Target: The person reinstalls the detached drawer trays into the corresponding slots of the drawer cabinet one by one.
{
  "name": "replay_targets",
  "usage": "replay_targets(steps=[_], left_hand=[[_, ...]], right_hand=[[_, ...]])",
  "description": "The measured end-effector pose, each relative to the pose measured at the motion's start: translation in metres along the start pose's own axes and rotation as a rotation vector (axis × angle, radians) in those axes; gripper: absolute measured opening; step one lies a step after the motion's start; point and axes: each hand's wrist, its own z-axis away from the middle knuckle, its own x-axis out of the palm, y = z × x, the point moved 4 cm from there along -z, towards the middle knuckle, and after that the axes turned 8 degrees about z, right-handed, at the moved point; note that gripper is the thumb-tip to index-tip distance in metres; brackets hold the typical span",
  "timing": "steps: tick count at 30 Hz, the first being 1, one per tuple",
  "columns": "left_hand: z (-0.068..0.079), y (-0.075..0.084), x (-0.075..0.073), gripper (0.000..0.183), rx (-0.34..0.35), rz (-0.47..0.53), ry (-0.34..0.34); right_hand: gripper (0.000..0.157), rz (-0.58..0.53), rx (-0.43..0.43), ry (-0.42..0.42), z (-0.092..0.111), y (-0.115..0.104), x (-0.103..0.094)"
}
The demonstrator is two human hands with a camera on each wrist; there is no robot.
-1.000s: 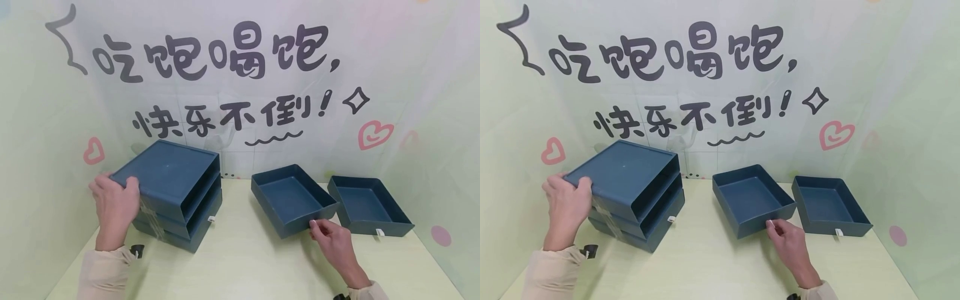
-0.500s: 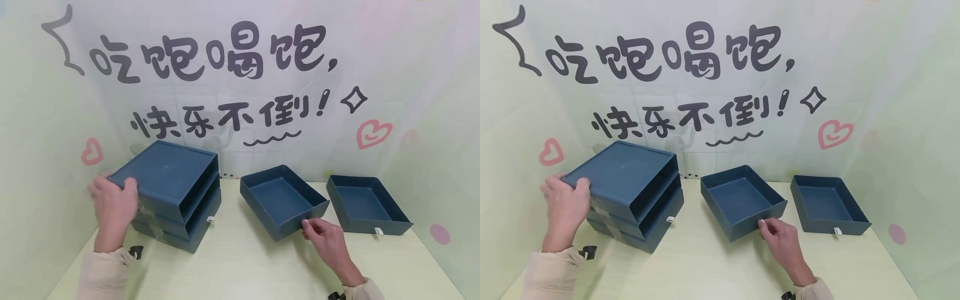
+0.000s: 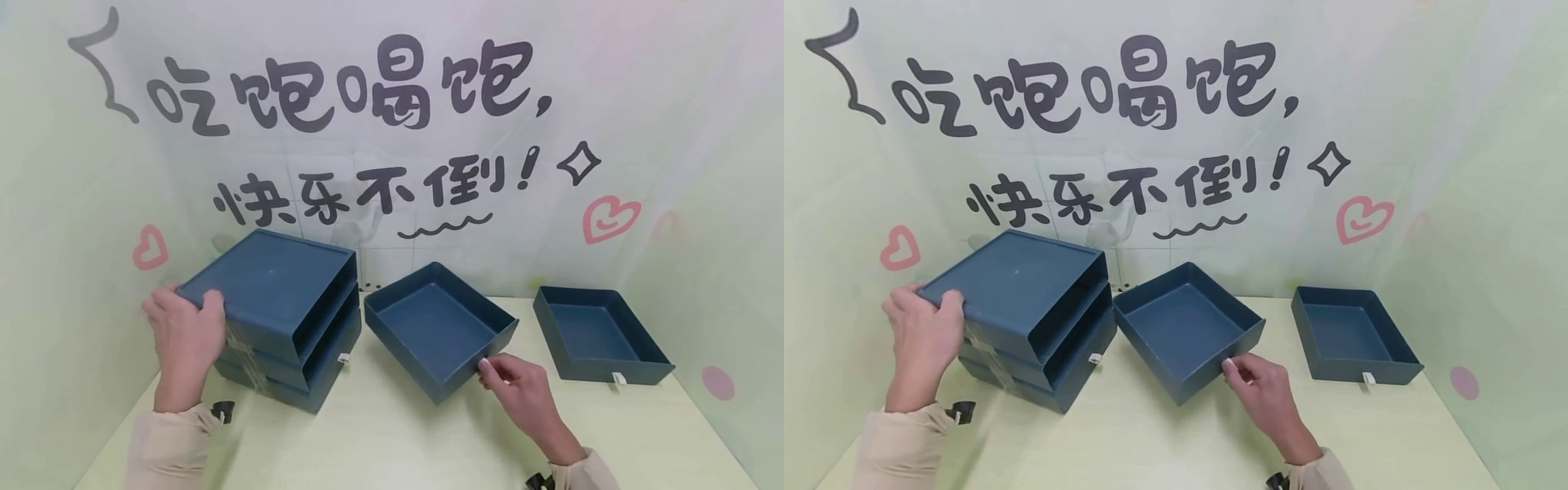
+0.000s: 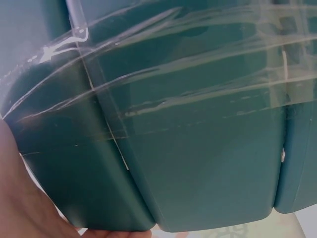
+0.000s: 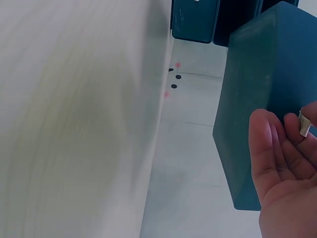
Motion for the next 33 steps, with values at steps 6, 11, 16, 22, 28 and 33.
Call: replay_targets(steps=[6, 11, 16, 22, 28, 33], left_hand=[[0.0, 0.0, 0.0, 0.064, 0.0, 0.002, -0.002], [-0.001, 0.001, 0.0, 0.064, 0.002, 0.006, 0.003], [-0.001, 0.001, 0.0, 0.064, -0.006, 0.005, 0.0], [-0.001, 0.001, 0.001, 0.065, -0.008, 0.001, -0.007], [-0.001, 0.0, 0.001, 0.065, -0.012, 0.001, -0.009], [-0.001, -0.002, 0.002, 0.065, -0.009, 0.002, -0.008]], right_hand=[[0.016, -0.032, -0.043, -0.019, 0.0, -0.011, 0.006], [0.018, -0.033, -0.078, -0.03, 0.0, -0.017, 0.01], [0.014, -0.028, -0.084, -0.062, 0.001, -0.017, 0.015], [0.013, -0.02, -0.111, -0.095, 0.001, -0.018, 0.016], [0.013, -0.044, -0.155, -0.111, 0.001, -0.019, 0.018], [0.017, -0.057, -0.179, -0.12, 0.002, -0.021, 0.02]])
